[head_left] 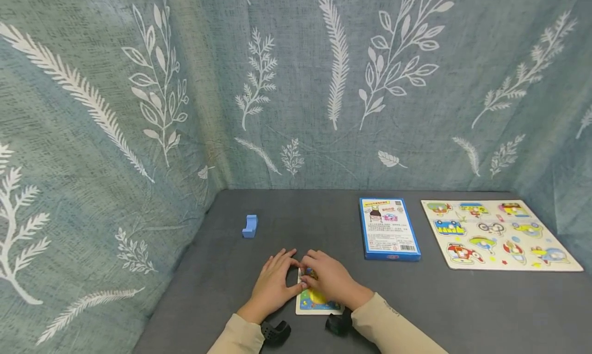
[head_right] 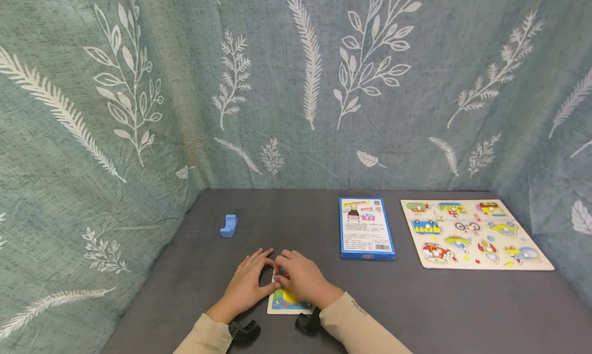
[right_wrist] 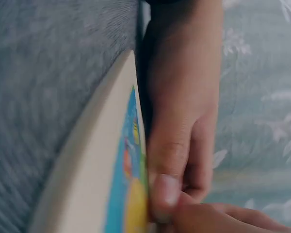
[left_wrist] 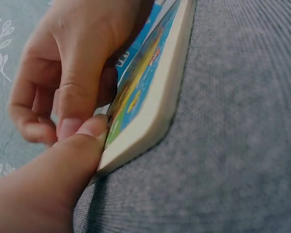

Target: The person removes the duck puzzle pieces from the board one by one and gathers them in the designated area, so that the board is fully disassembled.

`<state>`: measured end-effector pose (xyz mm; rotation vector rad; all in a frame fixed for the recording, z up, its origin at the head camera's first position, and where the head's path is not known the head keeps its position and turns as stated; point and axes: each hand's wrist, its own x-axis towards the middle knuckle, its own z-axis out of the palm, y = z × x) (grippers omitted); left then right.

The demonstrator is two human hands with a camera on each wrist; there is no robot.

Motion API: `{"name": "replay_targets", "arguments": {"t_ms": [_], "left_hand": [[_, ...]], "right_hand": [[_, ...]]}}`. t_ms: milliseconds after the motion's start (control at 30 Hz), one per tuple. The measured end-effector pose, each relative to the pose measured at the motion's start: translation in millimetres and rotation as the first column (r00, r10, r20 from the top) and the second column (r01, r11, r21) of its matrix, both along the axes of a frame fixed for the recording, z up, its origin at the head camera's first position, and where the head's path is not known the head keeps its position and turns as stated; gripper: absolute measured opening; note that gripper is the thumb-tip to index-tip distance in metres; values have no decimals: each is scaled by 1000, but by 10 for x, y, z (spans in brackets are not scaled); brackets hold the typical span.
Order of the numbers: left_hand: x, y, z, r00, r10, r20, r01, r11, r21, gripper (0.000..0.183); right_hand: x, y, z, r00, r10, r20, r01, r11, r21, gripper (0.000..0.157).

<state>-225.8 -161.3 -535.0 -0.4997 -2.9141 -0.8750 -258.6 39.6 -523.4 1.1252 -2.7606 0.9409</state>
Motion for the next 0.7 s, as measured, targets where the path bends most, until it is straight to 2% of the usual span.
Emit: {"name": "replay_targets", "arguments": {"t_ms": [67,133,233,367,467,533,600,700], "left_hand": [[-5,4,12,1000,-1,10,1,1000,1,48],[-7,8,25,1000,-2,19,2,1000,3,50],[-17,25,32,1000,1,18,-1,1000,3,50],[-33,63,23,1000,0,10,0,1000,2,52],[-25,62,7,1000,2,8,-2,1000,0,53],[-19,51,-5,1000,11,10,-11,1000,-2,53],[-16,41,-9,1000,21,3,-21,1000,-1,52],[-28,49,-6,1000,21,-1,-21,1000,1,51]], "right_hand": [[-46,38,-45,994,9,109,4,994,-113,17],[-79,75,-65,977,21,214,27,975,-222,19],[-113,123,-53,948,27,317,69,955,-289,15],[-122,280,108,940,2,341,106,949,-298,6],[-102,507,284,939,-34,342,142,945,-295,9],[-84,693,358,930,-69,362,176,946,-273,13],[-63,868,354,917,-97,387,205,947,-249,18],[-10,1063,235,908,-145,393,236,952,-195,20]]}}
